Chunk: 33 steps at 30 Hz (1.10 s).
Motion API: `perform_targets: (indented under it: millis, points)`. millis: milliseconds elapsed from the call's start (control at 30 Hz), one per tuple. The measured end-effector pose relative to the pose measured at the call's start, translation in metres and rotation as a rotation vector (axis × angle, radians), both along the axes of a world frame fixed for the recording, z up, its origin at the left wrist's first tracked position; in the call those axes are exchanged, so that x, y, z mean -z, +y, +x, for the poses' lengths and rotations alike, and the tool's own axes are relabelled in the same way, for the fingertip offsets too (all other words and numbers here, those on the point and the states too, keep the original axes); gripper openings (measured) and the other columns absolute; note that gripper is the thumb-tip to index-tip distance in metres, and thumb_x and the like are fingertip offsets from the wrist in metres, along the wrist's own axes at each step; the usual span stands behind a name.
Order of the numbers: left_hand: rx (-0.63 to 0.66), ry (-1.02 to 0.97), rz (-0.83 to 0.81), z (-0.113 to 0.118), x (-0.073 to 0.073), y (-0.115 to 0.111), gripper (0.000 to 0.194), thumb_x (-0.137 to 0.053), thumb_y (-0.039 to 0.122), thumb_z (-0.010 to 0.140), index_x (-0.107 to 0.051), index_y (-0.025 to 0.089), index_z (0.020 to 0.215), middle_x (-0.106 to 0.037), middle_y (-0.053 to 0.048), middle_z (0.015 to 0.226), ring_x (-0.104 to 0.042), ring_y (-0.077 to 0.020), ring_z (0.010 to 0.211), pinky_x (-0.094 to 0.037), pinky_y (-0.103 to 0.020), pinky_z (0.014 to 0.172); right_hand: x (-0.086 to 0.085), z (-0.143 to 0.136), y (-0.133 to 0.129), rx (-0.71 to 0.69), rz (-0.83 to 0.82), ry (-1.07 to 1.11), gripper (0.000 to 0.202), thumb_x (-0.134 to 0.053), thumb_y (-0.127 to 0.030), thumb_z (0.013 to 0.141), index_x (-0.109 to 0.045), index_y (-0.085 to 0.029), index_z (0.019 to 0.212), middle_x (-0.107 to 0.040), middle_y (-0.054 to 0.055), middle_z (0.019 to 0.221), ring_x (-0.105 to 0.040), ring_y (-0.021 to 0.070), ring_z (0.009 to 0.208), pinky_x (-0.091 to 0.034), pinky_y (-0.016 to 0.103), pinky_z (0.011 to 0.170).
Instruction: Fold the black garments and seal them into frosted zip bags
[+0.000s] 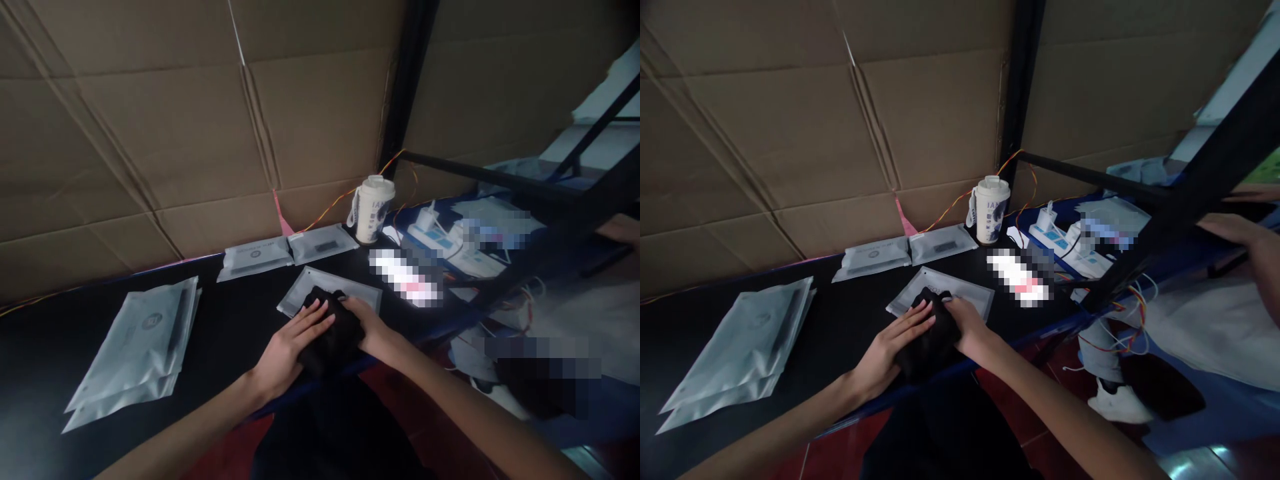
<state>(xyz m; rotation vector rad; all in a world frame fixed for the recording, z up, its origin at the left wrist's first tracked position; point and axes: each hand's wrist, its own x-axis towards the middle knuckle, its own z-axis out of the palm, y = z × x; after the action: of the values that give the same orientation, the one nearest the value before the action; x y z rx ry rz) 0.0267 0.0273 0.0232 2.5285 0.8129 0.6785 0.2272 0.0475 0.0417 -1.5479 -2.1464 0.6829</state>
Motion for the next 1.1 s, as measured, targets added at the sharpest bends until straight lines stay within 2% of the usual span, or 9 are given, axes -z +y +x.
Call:
perform_targets:
  millis: [100, 233, 333, 467, 633, 800, 900, 1000, 1100]
  points:
    - [0.075, 0.159, 0.044, -0.007, 0.001, 0.002, 0.063, -0.04, 0.002, 0.086, -0.036, 0.028, 0.144, -0.035, -0.003, 0.152, -0.023, -0.0196, 0.143, -0.024, -0.05, 0.116, -0.003, 0.003, 0.01, -0.044, 0.028, -0.076, 0.02, -0.053, -0.005, 0.078, -0.072, -0.014, 0.077, -0.074, 0.012, 0.083, -0.068, 0.0256, 0.083, -0.048, 0.031, 0.073]
    - [0.148, 0.284, 0.03, -0.012, -0.003, 0.007, 0.068, -0.038, -0.003, 0.083, -0.039, 0.029, 0.142, -0.039, 0.0, 0.15, -0.024, -0.0176, 0.142, -0.024, -0.048, 0.117, -0.003, 0.0, 0.022, -0.052, 0.069, -0.089, 0.03, -0.045, -0.01, 0.089, -0.072, -0.019, 0.096, -0.075, 0.007, 0.094, -0.068, 0.0214, 0.09, -0.046, 0.028, 0.077]
    - [0.17, 0.308, 0.0, -0.009, -0.009, 0.011, 0.07, -0.04, -0.005, 0.078, -0.043, 0.028, 0.14, -0.04, -0.001, 0.149, -0.026, -0.0172, 0.142, -0.024, -0.046, 0.117, -0.004, -0.006, 0.021, -0.029, 0.114, -0.072, 0.031, -0.042, -0.013, 0.093, -0.071, -0.02, 0.101, -0.074, 0.005, 0.101, -0.067, 0.0187, 0.094, -0.046, 0.025, 0.079]
    - [0.18, 0.291, -0.051, -0.001, -0.014, 0.015, 0.075, -0.042, -0.007, 0.069, -0.05, 0.029, 0.134, -0.044, 0.0, 0.147, -0.03, -0.0188, 0.141, -0.024, -0.048, 0.116, -0.012, -0.017, 0.009, 0.034, 0.259, -0.026, 0.03, -0.041, -0.021, 0.097, -0.068, -0.021, 0.108, -0.073, 0.004, 0.105, -0.068, 0.0182, 0.095, -0.048, 0.026, 0.08]
    - [0.146, 0.261, -0.104, 0.0, -0.012, 0.015, 0.086, -0.039, -0.009, 0.057, -0.05, 0.029, 0.134, -0.044, 0.0, 0.147, -0.031, -0.0189, 0.14, -0.023, -0.05, 0.116, -0.011, -0.009, -0.001, -0.065, 0.346, -0.011, 0.025, -0.045, -0.016, 0.095, -0.067, -0.02, 0.108, -0.071, 0.004, 0.111, -0.065, 0.0175, 0.102, -0.049, 0.03, 0.09]
    - [0.046, 0.227, -0.103, -0.002, -0.002, 0.013, 0.095, -0.035, -0.008, 0.051, -0.044, 0.029, 0.138, -0.04, 0.001, 0.15, -0.032, -0.0167, 0.14, -0.031, -0.044, 0.113, 0.013, 0.026, -0.012, -0.044, 0.407, -0.102, 0.038, -0.047, 0.0, 0.084, -0.061, -0.017, 0.115, -0.063, 0.009, 0.122, -0.058, 0.0214, 0.115, -0.046, 0.039, 0.1]
    - [-0.098, 0.186, -0.063, 0.003, 0.005, 0.014, 0.091, -0.036, -0.008, 0.053, -0.043, 0.025, 0.138, -0.047, -0.003, 0.144, -0.038, -0.0183, 0.136, -0.035, -0.043, 0.111, 0.02, 0.032, -0.025, -0.051, 0.416, -0.137, 0.047, -0.043, 0.006, 0.079, -0.058, -0.014, 0.118, -0.059, 0.012, 0.126, -0.055, 0.0228, 0.118, -0.045, 0.042, 0.103]
    - [-0.233, 0.187, -0.035, 0.011, 0.01, 0.015, 0.083, -0.037, -0.007, 0.056, -0.049, 0.023, 0.132, -0.054, -0.005, 0.134, -0.044, -0.0211, 0.13, -0.038, -0.042, 0.109, 0.014, 0.02, -0.041, -0.061, 0.406, -0.166, 0.047, -0.041, 0.007, 0.079, -0.059, -0.014, 0.116, -0.059, 0.012, 0.125, -0.056, 0.0236, 0.115, -0.047, 0.042, 0.1]
    - [-0.273, 0.222, -0.033, 0.016, 0.012, 0.018, 0.075, -0.04, -0.006, 0.057, -0.052, 0.024, 0.125, -0.055, -0.005, 0.132, -0.047, -0.0232, 0.126, -0.041, -0.041, 0.106, 0.0, 0.004, -0.049, -0.044, 0.405, -0.185, 0.043, -0.041, 0.005, 0.081, -0.06, -0.014, 0.114, -0.061, 0.011, 0.12, -0.058, 0.0244, 0.109, -0.05, 0.043, 0.095]
